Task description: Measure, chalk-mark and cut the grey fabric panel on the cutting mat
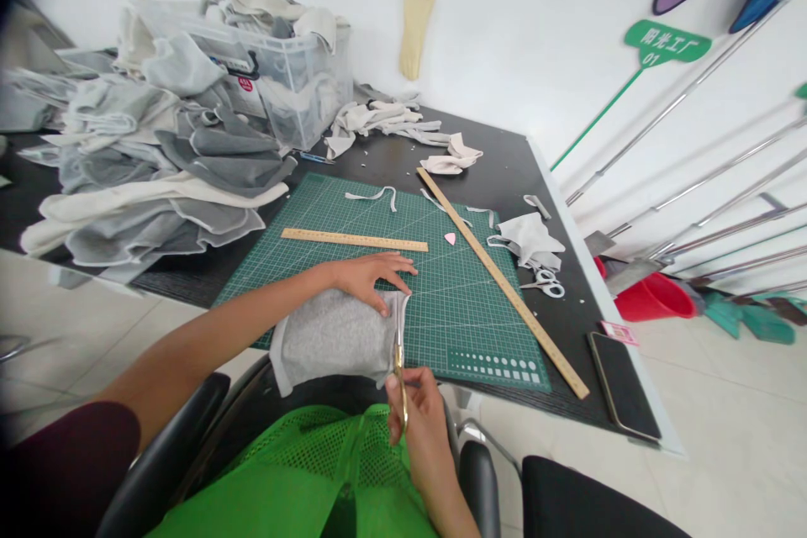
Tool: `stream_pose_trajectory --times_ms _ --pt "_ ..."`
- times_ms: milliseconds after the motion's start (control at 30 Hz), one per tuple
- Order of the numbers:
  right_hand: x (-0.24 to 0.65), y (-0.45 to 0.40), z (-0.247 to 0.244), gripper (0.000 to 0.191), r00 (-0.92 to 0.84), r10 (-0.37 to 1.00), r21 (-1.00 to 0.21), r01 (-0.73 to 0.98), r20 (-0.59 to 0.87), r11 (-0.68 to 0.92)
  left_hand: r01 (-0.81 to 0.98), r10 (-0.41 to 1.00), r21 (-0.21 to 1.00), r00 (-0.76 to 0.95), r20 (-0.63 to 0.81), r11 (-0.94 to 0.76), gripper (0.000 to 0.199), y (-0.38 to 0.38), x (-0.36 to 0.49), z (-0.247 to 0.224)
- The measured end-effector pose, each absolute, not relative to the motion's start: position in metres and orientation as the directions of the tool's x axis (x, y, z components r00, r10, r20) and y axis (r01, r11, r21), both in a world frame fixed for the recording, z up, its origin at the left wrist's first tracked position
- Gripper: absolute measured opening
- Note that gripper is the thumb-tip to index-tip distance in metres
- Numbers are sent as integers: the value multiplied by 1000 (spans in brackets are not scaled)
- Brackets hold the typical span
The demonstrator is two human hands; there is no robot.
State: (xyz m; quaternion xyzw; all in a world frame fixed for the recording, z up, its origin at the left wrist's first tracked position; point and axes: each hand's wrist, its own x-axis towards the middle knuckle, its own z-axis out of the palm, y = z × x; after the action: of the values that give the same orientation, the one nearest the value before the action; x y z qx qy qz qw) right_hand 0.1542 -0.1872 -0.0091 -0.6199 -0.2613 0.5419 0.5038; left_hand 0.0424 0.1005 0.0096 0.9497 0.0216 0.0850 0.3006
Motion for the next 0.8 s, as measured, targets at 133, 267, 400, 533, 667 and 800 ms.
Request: stream_pose_trajectory --times_ms 133,267,400,533,667,800 --pt "154 -191 -10 41 283 867 -910 -199 -409 -364 2 96 573 986 134 -819 60 101 43 8" --pt "154 -194 -10 40 278 871 -912 -193 -405 -363 -10 89 558 985 150 -830 62 102 43 7" --pt "153 -194 -12 39 284 872 -916 -162 -400 -367 -22 83 551 983 164 -834 62 102 42 5" --pt "152 -193 -13 37 282 879 -923 -124 -385 -364 -22 89 560 981 170 -828 62 103 42 4" --pt "150 -194 -14 38 295 874 -923 -133 -385 -362 -16 99 569 980 171 -822 60 104 42 2" --pt "150 -197 -13 39 301 869 -919 -148 -393 -365 -25 87 562 981 172 -827 61 105 42 0"
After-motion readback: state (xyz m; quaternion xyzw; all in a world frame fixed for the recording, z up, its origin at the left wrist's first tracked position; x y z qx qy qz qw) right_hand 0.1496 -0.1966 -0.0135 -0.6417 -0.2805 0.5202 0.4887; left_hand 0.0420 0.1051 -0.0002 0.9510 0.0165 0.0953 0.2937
